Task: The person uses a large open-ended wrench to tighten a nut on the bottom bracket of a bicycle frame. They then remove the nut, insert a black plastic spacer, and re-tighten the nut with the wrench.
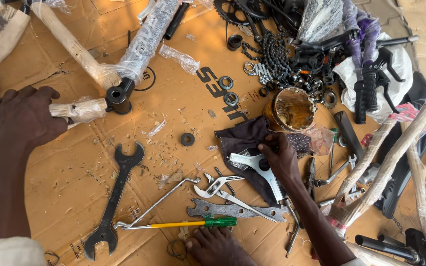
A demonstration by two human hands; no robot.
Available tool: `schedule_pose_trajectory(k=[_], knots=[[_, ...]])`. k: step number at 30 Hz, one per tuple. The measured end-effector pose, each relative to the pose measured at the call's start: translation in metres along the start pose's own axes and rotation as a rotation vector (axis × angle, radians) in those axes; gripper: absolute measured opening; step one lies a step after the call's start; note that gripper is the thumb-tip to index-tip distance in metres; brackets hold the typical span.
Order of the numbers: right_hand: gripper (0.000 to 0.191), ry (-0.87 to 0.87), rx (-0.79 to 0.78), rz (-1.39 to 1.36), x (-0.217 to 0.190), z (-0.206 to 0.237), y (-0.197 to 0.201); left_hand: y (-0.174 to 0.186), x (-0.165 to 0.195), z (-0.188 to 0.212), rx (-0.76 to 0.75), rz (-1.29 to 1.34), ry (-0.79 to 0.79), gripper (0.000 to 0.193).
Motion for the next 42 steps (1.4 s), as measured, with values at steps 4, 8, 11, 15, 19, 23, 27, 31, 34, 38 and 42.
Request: schedule_pose_trajectory(k=[4, 8, 11, 15, 19, 23, 27, 31, 34, 38, 42], knots=[[0.024, -0.092, 0.071, 0.03, 0.01, 0.007, 0.005, 0.024, 0.006, 0.011, 0.23, 0.282, 0.016, 0.069], [0.024, 0.044, 0.09, 0.081, -0.008, 0.016, 0.009, 0.045, 0.085, 0.046, 0.467, 0.493, 0.043, 0.038], [0.028, 0.149, 0.122, 0.086, -0.025, 0.022, 0.017, 0.058, 0.182, 0.068, 0.506, 1.01, -0.191, 0.018], [0.049, 0.08, 0.167, 0.333, -0.027, 0.02, 0.022, 0.045, 0.315, 0.078, 0.101, 0.871, -0.245, 0.025], [0.044, 0.069, 0.104, 0.417, -0.023, 0.012, 0.011, 0.06, 0.386, 0.094, 0.141, 0.816, -0.39, 0.049], [0.028, 0.117, 0.137, 0.26, -0.015, 0.005, 0.015, 0.041, 0.403, 0.104, 0.033, 0.781, -0.316, 0.015], [0.022, 0.028, 0.125, 0.243, 0.006, 0.001, 0.019, 0.033, 0.406, 0.102, -0.038, 0.745, -0.273, 0.02], [0.023, -0.251, 0.212, 0.381, 0.043, 0.013, 0.039, 0.039, 0.404, 0.098, 0.004, 0.753, -0.261, 0.014], [0.036, 0.29, 0.295, 0.471, -0.004, 0.021, 0.043, 0.036, 0.4, 0.095, -0.01, 0.82, -0.247, 0.011], [0.032, 0.141, 0.215, 0.309, 0.009, 0.012, 0.049, 0.021, 0.391, 0.091, -0.136, 1.029, -0.142, 0.016], [0.043, -0.121, 0.165, 0.425, 0.012, 0.01, 0.05, 0.025, 0.38, 0.09, -0.069, 1.038, -0.096, 0.014]])
Point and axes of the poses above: each hand's wrist, its own z-axis away from the middle knuckle, its own y-axis out of the back of the hand, x = y × z, the point moved 10 cm from there along -z, towards the middle knuckle, and after that the axes turned 10 degrees about -z, right-handed, at the moved point
